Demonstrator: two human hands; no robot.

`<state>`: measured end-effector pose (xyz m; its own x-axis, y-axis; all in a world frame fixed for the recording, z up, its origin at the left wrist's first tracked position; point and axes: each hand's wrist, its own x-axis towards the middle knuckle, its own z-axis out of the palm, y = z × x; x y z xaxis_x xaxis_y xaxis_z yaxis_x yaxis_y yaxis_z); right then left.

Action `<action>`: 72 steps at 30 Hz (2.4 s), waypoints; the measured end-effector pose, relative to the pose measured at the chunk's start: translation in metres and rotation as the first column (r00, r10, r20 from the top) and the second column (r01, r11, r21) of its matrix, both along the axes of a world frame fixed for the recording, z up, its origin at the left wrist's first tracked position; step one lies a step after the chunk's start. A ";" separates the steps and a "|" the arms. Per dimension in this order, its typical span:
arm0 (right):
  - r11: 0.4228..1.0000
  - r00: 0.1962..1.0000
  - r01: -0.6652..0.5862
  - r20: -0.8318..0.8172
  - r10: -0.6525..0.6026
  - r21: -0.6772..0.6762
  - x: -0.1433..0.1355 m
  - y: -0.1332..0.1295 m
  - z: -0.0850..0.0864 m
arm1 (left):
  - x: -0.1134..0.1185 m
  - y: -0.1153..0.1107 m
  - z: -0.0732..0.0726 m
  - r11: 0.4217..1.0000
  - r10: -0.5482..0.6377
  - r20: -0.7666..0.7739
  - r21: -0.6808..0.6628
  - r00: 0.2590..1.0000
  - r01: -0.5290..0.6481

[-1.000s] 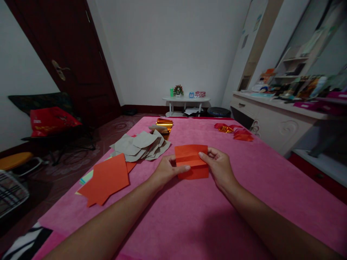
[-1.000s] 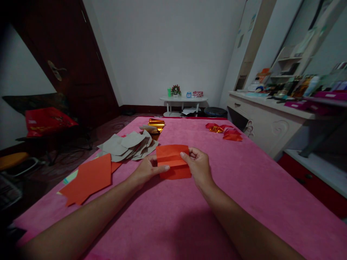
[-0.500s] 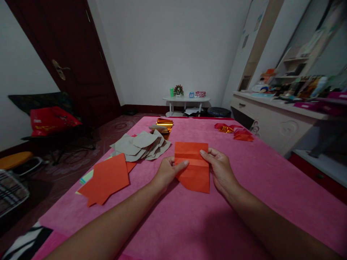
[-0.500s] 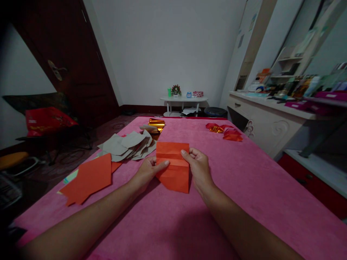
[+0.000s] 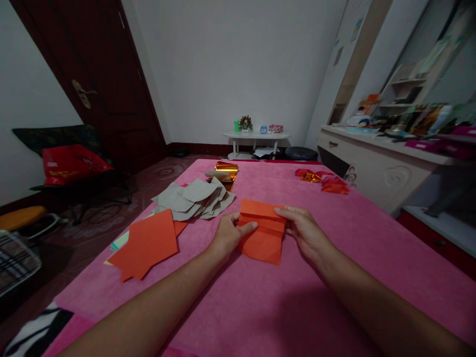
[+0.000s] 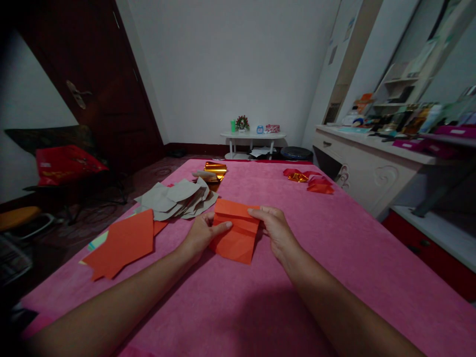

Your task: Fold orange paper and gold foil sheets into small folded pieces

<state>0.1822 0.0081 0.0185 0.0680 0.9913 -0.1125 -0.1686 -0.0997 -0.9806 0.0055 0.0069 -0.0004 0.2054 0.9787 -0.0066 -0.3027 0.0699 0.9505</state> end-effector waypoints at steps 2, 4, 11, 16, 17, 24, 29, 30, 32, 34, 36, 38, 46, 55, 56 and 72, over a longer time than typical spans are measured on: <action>0.999 0.999 -0.031 0.022 0.031 -0.018 0.001 0.000 0.000 | 0.000 0.001 -0.001 1.000 0.021 -0.004 0.013 1.000 -0.020; 0.998 0.998 -0.047 0.048 0.049 -0.047 0.001 0.000 0.001 | -0.001 0.001 -0.001 0.999 0.037 -0.004 0.028 0.999 -0.037; 0.990 0.991 -0.134 0.012 0.135 -0.043 -0.003 -0.001 0.001 | -0.001 0.003 -0.005 0.997 0.064 0.014 0.044 0.998 -0.065; 0.996 0.996 -0.083 0.025 0.082 0.024 -0.007 -0.002 -0.002 | -0.001 0.002 -0.005 1.000 0.023 0.086 0.002 0.996 -0.023; 0.997 0.997 -0.068 0.034 0.066 0.045 -0.007 -0.002 -0.003 | -0.002 0.002 -0.004 1.000 0.006 0.095 -0.005 0.995 -0.006; 0.979 0.974 0.008 0.219 -0.053 0.204 -0.003 0.004 -0.008 | -0.004 0.001 0.003 0.995 -0.073 0.049 0.067 0.996 0.070; 0.955 0.973 0.009 0.216 -0.076 0.297 -0.003 0.005 -0.008 | -0.006 0.007 -0.001 0.985 0.059 0.001 0.163 0.998 -0.059; 0.952 0.978 0.013 0.192 -0.075 0.305 -0.004 0.005 -0.008 | -0.007 0.008 -0.001 0.980 0.089 -0.010 0.178 0.996 -0.086; 0.949 0.984 -0.005 0.169 -0.051 0.315 -0.003 0.006 -0.009 | -0.007 0.008 -0.001 0.973 0.130 -0.018 0.193 0.991 -0.124; 0.946 0.983 -0.044 0.184 -0.017 0.320 -0.003 0.006 -0.010 | -0.007 0.008 0.000 0.975 0.128 -0.007 0.183 0.992 -0.124; 0.946 0.980 -0.059 0.201 -0.007 0.319 -0.001 0.007 -0.011 | -0.007 0.008 0.000 0.982 0.116 -0.017 0.149 0.993 -0.112; 0.950 0.980 -0.028 0.194 -0.035 0.312 0.001 0.008 -0.012 | -0.008 0.009 -0.001 0.985 0.132 -0.066 0.121 0.989 -0.123; 0.956 0.926 0.007 0.359 -0.117 0.293 0.011 0.019 -0.026 | -0.018 0.030 -0.017 0.970 0.205 -0.288 0.187 0.935 -0.155; 0.874 0.904 0.009 0.369 -0.215 0.486 0.015 0.015 -0.021 | -0.029 0.023 -0.004 0.833 0.352 -0.355 0.540 0.866 -0.117; 0.853 0.900 0.021 0.362 -0.243 0.522 0.015 0.014 -0.019 | -0.031 0.022 -0.001 0.776 0.388 -0.337 0.622 0.858 -0.107; 0.560 0.805 -0.018 0.344 -0.484 0.829 0.010 -0.002 -0.003 | -0.038 0.017 0.010 0.582 0.490 -0.254 0.807 0.834 -0.097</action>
<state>0.1919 0.0060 0.0150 0.1037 0.5976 0.7951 0.4477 0.6858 -0.5738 -0.0329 0.0237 0.0097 0.0731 0.6748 0.7343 0.2576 -0.7241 0.6398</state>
